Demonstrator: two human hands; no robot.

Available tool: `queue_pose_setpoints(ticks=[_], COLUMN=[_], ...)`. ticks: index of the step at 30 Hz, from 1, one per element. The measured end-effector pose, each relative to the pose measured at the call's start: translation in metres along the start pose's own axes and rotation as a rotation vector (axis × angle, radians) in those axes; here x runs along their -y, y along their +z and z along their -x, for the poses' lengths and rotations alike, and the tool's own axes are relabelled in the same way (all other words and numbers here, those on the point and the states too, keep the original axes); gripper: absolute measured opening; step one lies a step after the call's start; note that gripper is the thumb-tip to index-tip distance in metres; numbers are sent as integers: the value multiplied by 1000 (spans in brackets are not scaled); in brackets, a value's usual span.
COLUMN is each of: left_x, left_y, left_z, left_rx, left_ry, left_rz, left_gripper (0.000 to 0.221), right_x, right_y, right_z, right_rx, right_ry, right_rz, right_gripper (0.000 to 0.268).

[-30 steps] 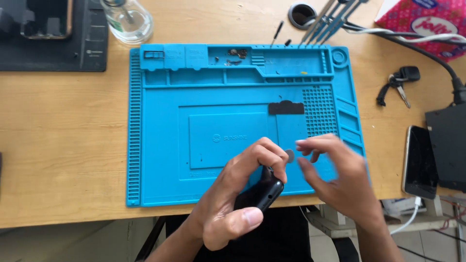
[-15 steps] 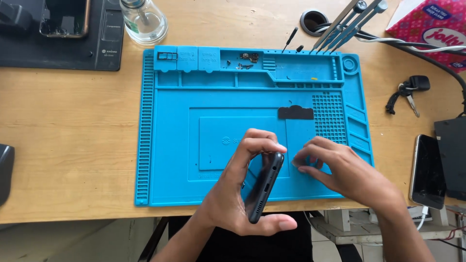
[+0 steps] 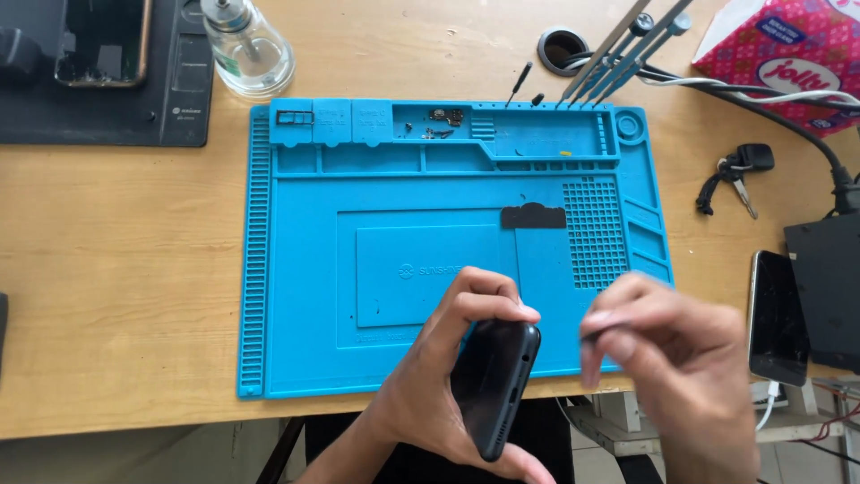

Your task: Using a plastic prying tool to carefully remove the back cover of a smartphone for repair.

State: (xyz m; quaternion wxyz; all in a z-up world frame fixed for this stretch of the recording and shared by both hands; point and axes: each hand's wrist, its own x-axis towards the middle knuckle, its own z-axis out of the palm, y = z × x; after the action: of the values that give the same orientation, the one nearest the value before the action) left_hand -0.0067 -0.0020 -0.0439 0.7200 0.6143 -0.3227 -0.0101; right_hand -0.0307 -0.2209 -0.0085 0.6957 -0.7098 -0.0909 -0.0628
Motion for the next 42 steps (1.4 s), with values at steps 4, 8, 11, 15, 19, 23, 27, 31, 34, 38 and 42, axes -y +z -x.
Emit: queue_pose_setpoints(ticks=[4, 8, 11, 15, 19, 23, 27, 31, 34, 38, 42], left_x=[-1, 1, 1, 0, 0, -3, -2, 0, 1, 5, 2], left_y=[4, 8, 9, 10, 12, 12, 15, 19, 19, 18, 16], left_z=[4, 6, 6, 6, 6, 4, 6, 6, 6, 6, 9], left_rx=[8, 11, 4, -5, -13, -20, -34, -70, -70, -74, -78], left_ry=[-10, -9, -5, -13, -15, -21, -11, -6, 7, 9, -18], left_rz=[-25, -49, -71, -78, -94, -90, -105, -156, -187, -150, -125], left_gripper=[85, 84, 86, 87, 89, 86, 87, 95, 98, 94, 94], right_x=[15, 17, 18, 18, 21, 28, 34, 37, 32, 27, 31], right_y=[17, 19, 20, 19, 21, 24, 24, 24, 19, 17, 22], right_z=[5, 4, 1, 1, -1, -2, -3, -3, 1, 12, 14], right_rx=[16, 0, -11, 31, 21, 23, 19, 10, -6, 78, 105], right_ry=[183, 322, 329, 324, 348, 311, 324, 353, 417, 494, 484], right_rz=[-217, -249, -207, -146, -165, 3, 95, 108, 5, -80, -55], right_gripper=[3, 15, 22, 23, 28, 31, 32, 35, 35, 33, 33])
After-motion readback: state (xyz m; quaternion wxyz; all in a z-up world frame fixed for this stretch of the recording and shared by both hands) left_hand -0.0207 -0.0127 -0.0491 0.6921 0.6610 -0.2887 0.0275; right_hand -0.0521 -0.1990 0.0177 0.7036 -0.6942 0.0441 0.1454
